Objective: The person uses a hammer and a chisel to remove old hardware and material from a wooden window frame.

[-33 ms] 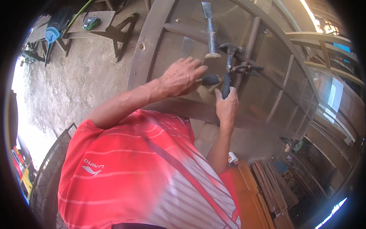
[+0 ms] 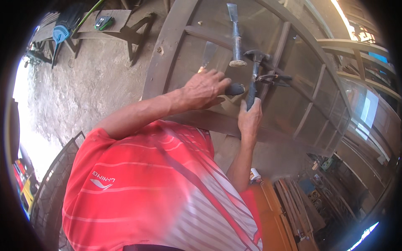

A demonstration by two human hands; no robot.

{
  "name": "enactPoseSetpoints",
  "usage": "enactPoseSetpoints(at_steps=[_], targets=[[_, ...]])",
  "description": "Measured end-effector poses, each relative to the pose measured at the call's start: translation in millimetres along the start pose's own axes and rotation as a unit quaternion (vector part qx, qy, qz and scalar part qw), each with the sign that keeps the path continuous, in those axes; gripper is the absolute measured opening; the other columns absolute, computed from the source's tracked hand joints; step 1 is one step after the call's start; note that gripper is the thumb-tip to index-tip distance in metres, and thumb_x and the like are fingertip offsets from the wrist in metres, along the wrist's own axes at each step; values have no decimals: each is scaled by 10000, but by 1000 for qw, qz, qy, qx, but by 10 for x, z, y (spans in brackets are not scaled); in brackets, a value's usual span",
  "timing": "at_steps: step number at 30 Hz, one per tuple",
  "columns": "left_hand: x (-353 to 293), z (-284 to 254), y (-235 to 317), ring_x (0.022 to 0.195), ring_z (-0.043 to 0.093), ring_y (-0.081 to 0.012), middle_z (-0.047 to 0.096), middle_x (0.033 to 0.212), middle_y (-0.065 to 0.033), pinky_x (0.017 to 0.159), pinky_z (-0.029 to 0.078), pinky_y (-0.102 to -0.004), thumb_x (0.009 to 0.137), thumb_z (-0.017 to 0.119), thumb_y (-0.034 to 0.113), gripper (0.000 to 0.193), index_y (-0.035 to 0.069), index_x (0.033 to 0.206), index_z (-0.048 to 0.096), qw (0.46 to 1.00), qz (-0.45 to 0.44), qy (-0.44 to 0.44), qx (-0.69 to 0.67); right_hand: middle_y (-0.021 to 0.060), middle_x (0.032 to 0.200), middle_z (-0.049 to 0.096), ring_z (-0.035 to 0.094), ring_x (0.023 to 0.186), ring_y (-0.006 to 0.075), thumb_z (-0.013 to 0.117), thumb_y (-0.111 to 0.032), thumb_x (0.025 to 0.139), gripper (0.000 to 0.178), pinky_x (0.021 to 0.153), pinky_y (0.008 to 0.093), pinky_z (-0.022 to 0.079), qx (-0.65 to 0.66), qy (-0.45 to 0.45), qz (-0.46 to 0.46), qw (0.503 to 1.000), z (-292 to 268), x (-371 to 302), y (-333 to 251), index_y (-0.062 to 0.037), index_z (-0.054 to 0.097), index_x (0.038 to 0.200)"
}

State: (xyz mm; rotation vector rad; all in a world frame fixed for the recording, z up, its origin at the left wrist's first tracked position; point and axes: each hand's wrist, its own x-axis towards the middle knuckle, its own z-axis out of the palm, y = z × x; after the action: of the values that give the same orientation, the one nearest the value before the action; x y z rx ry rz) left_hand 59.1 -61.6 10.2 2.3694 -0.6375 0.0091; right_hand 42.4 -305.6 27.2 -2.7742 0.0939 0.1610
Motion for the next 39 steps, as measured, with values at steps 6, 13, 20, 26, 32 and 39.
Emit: enactPoseSetpoints(at_steps=[6,13,20,26,32,39], targets=[[-220,23,123,995,688,-357,636,1011,-193,807,569,-451,942,624,133,268,-13,1161,579,991,-14,-95,-89,47,777,560,578,670,164,643,-152,982,279,633,395,490,180,-22,64,981,-224,-54,-18,38,622,1185],[-624,-765,42,1053,678,-356,654,1146,-180,953,528,-454,964,701,183,514,0,1391,479,870,-75,-34,-486,14,712,515,482,514,82,570,-212,1071,349,460,257,427,518,-135,100,839,-487,-175,-243,37,554,1315],[-446,-1116,-514,1078,662,-157,691,1192,-87,938,526,-331,991,746,375,557,28,1376,541,765,-211,131,-595,66,764,557,498,497,100,577,-244,1059,382,460,253,462,643,-132,-36,754,-440,-140,-905,63,537,1284],[-69,-1383,-1192,922,671,-131,678,1031,-65,775,560,-300,992,753,384,578,32,1360,479,828,-296,200,-432,77,780,589,517,530,101,579,-184,1033,351,491,256,476,544,-120,-52,829,-591,159,-1306,77,546,1265],[-15,-1196,-1399,926,645,-141,663,1017,-63,794,536,-299,963,746,538,626,8,1245,569,853,-272,233,-379,48,787,593,550,579,93,598,-128,1038,315,528,244,456,483,-142,-59,862,-389,327,-1363,52,558,1293],[-18,-963,-1566,1019,644,-179,673,1061,-88,914,531,-368,959,738,574,657,35,1304,591,870,-224,252,-360,-1,781,589,542,616,68,665,-147,1033,278,549,242,445,350,-220,-34,910,-415,634,-1642,25,597,1240]])
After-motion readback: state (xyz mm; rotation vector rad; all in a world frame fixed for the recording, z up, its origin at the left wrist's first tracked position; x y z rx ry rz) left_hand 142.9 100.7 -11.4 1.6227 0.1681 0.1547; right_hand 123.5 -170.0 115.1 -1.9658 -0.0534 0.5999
